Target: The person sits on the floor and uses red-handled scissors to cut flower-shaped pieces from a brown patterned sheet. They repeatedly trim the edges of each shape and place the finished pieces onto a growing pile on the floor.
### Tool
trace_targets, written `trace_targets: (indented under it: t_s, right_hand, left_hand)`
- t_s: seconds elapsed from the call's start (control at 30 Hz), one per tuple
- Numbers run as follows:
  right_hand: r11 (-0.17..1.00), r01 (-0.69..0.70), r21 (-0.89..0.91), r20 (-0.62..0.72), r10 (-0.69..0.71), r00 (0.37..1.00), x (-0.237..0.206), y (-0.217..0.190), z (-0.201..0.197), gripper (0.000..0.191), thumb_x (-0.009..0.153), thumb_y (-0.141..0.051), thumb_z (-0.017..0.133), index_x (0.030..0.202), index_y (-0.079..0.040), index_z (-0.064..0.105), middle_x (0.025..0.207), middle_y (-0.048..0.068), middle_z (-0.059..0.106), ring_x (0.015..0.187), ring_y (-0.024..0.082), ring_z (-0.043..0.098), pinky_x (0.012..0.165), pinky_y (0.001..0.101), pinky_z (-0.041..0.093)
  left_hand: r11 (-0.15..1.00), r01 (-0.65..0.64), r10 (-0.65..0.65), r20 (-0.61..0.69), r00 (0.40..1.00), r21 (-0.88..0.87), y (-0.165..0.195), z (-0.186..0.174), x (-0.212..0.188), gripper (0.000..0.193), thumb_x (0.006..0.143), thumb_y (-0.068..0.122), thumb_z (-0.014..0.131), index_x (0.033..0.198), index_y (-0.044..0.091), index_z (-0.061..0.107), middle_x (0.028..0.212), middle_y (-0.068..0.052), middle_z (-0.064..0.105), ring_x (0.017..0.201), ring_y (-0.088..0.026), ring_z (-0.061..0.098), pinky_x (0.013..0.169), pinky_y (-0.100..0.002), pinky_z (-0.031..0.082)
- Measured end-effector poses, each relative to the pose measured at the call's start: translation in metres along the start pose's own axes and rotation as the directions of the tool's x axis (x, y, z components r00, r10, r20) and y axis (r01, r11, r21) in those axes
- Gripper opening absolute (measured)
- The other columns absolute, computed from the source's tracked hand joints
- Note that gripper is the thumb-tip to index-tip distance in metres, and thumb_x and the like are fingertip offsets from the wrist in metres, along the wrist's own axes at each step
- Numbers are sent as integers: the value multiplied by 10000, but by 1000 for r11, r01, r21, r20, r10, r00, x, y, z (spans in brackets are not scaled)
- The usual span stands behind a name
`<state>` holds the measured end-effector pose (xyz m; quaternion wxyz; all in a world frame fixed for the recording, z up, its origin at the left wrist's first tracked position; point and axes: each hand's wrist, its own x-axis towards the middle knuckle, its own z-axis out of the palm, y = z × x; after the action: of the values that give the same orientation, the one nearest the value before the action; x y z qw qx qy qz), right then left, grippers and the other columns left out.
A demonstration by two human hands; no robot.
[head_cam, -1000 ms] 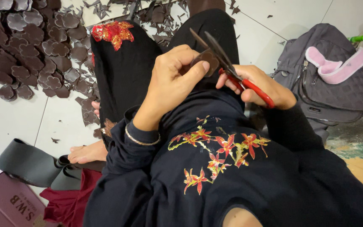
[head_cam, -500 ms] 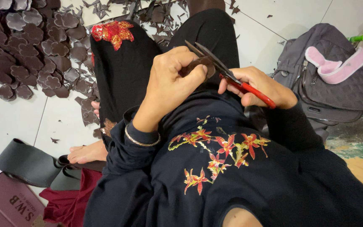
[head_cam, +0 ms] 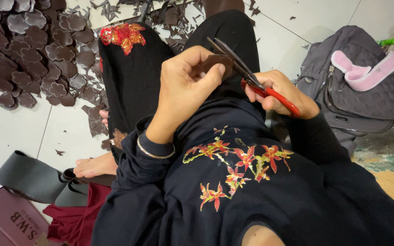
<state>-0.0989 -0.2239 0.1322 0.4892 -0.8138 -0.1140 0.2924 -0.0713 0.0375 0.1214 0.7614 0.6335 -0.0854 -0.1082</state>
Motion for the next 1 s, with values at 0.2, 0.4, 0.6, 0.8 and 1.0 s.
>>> trace_targets:
  t_s: [0.2,0.4,0.6,0.8,1.0]
  right_hand:
    - [993,-55,104,-57,62,996,-2,-7,-2,987,616,-1005,545,919,-68,612,701,-74,440,590,32,435,515,217,344]
    - [996,0,88,74,-6,997,1,-12,-9,992,677,-948,608,1052,-30,651,764,-57,437,678,52,406,595,230,333]
    - [998,-9,69,84,3,996,0,-10,-11,948,670,-936,627,1002,-48,664,747,-58,441,660,53,398,589,233,315]
    - [999,-18,34,78,15,997,-1,-11,-11,919,649,-950,606,915,-72,658,687,-76,416,620,46,389,563,234,305]
    - [999,-39,18,55,38,998,-2,-6,-9,906,609,-973,572,826,-95,625,629,-88,410,578,38,370,530,234,281]
  left_hand:
    - [997,17,-17,-5,1000,-72,-2,-2,1,82,956,70,734,978,-9,733,750,55,673,656,13,573,591,-152,449]
    - [995,-96,96,-13,995,15,-7,-5,4,82,954,61,764,993,-11,751,790,58,658,691,15,526,606,-163,427]
    - [998,-55,55,-13,998,13,-11,-5,4,101,943,88,778,966,-7,754,756,60,654,671,15,524,585,-170,415]
    - [999,-41,41,0,999,14,-11,-7,3,96,938,86,773,958,-7,761,758,59,656,675,11,531,591,-173,424]
    - [998,-56,56,1,998,27,-11,-7,4,92,935,81,775,964,-5,764,779,56,669,686,10,536,603,-171,433]
